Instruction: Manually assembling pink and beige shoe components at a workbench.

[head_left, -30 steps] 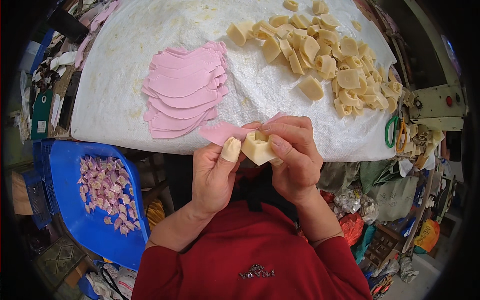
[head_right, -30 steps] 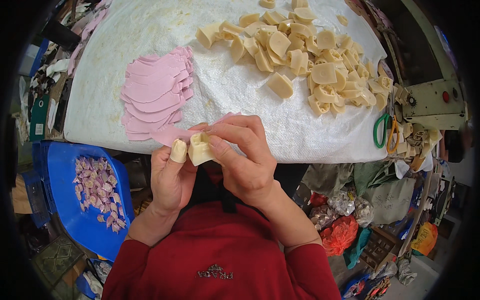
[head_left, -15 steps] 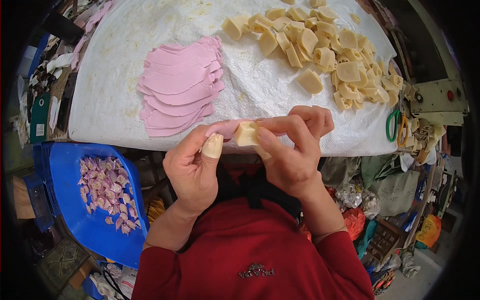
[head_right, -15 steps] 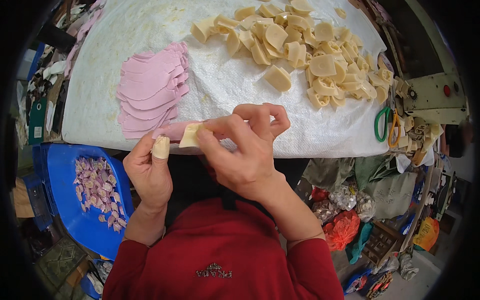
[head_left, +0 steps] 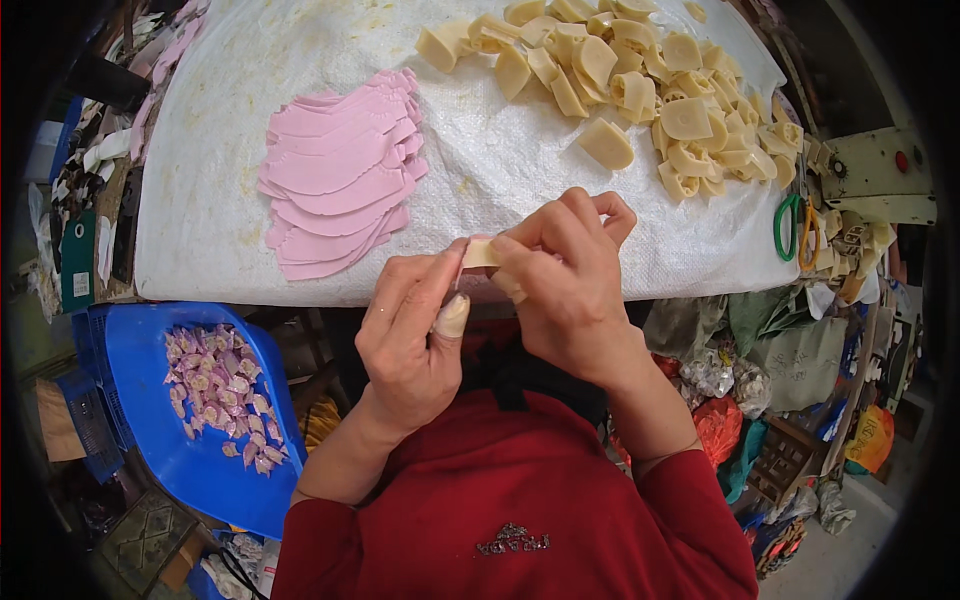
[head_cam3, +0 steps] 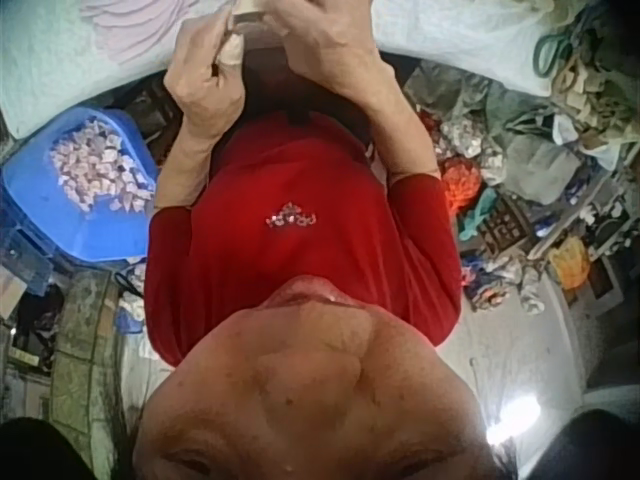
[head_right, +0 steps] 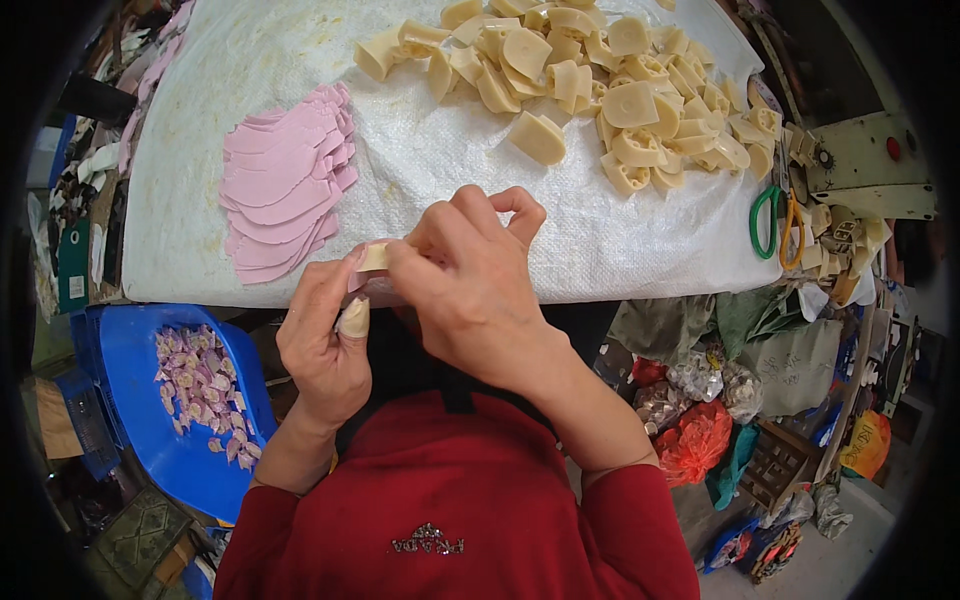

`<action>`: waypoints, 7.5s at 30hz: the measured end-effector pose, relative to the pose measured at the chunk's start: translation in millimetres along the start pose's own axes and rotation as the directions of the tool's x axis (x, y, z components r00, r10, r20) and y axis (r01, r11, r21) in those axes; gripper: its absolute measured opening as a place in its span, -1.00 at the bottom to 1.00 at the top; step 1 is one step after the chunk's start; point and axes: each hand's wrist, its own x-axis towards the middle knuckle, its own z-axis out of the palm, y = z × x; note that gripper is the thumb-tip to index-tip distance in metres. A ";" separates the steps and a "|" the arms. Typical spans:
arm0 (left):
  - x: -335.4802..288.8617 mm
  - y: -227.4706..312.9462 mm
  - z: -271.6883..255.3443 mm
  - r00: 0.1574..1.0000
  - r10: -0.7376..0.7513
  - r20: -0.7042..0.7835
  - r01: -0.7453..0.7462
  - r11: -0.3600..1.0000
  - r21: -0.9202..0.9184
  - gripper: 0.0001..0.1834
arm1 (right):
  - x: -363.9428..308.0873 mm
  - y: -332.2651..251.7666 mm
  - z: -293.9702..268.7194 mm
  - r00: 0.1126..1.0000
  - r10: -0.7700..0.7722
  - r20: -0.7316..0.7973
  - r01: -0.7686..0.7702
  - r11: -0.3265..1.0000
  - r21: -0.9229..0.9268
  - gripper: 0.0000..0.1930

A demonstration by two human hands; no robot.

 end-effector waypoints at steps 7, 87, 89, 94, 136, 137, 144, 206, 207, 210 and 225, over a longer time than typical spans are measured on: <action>-0.3 -19.4 4.8 0.993 -0.116 -0.005 0.097 0.857 -0.506 -0.76 | -5.8 11.7 -3.3 1.000 -0.022 -0.019 0.028 0.924 0.382 -0.74; -9.0 0.9 20.6 0.910 -0.372 0.181 0.378 0.572 -0.728 -0.87 | -30.3 10.0 10.2 0.961 0.269 0.069 -0.244 0.698 0.673 -0.87; -5.3 2.7 19.3 0.897 -0.402 0.184 0.406 0.582 -0.704 -0.88 | -29.7 11.1 10.5 0.927 0.340 0.158 -0.322 0.507 0.799 -0.87; -2.0 -2.3 11.6 0.911 -0.340 0.234 0.411 0.690 -0.596 -0.86 | -26.5 15.1 6.2 0.958 0.266 0.104 -0.250 0.606 0.755 -0.91; -18.0 12.0 20.2 0.879 -0.222 0.422 0.474 0.505 -0.722 -0.21 | -19.6 5.3 5.6 0.813 0.180 0.554 -0.567 0.027 0.823 -0.83; -19.9 11.3 19.7 0.865 -0.225 0.448 0.494 0.532 -0.687 -0.24 | -23.0 1.5 6.9 0.812 0.181 0.555 -0.568 0.026 0.823 -0.83; -15.4 7.6 28.3 0.902 -0.369 0.226 0.414 0.585 -0.697 -0.37 | -40.2 -6.4 40.7 0.975 0.215 0.049 -0.149 0.479 0.865 -0.53; -4.3 -0.8 30.9 0.976 0.169 -0.135 -0.150 0.979 0.141 -0.53 | -35.3 -1.9 36.3 0.834 0.502 0.230 -0.380 0.221 0.898 -0.70; -4.9 -1.3 29.8 0.981 0.141 -0.135 -0.125 0.985 0.120 -0.54 | -36.1 -0.4 38.3 0.813 0.497 0.302 -0.371 0.044 0.927 -0.69; -7.7 -2.1 30.2 0.980 0.110 -0.165 -0.093 0.990 0.108 -0.54 | -34.8 -8.2 34.3 0.787 0.447 0.426 -0.325 -0.287 0.901 -0.71; -54.1 -69.8 -64.4 0.841 -0.295 -0.454 0.356 0.933 0.053 -0.52 | 27.6 -3.1 34.0 0.962 0.190 0.194 -0.269 0.764 0.586 -0.70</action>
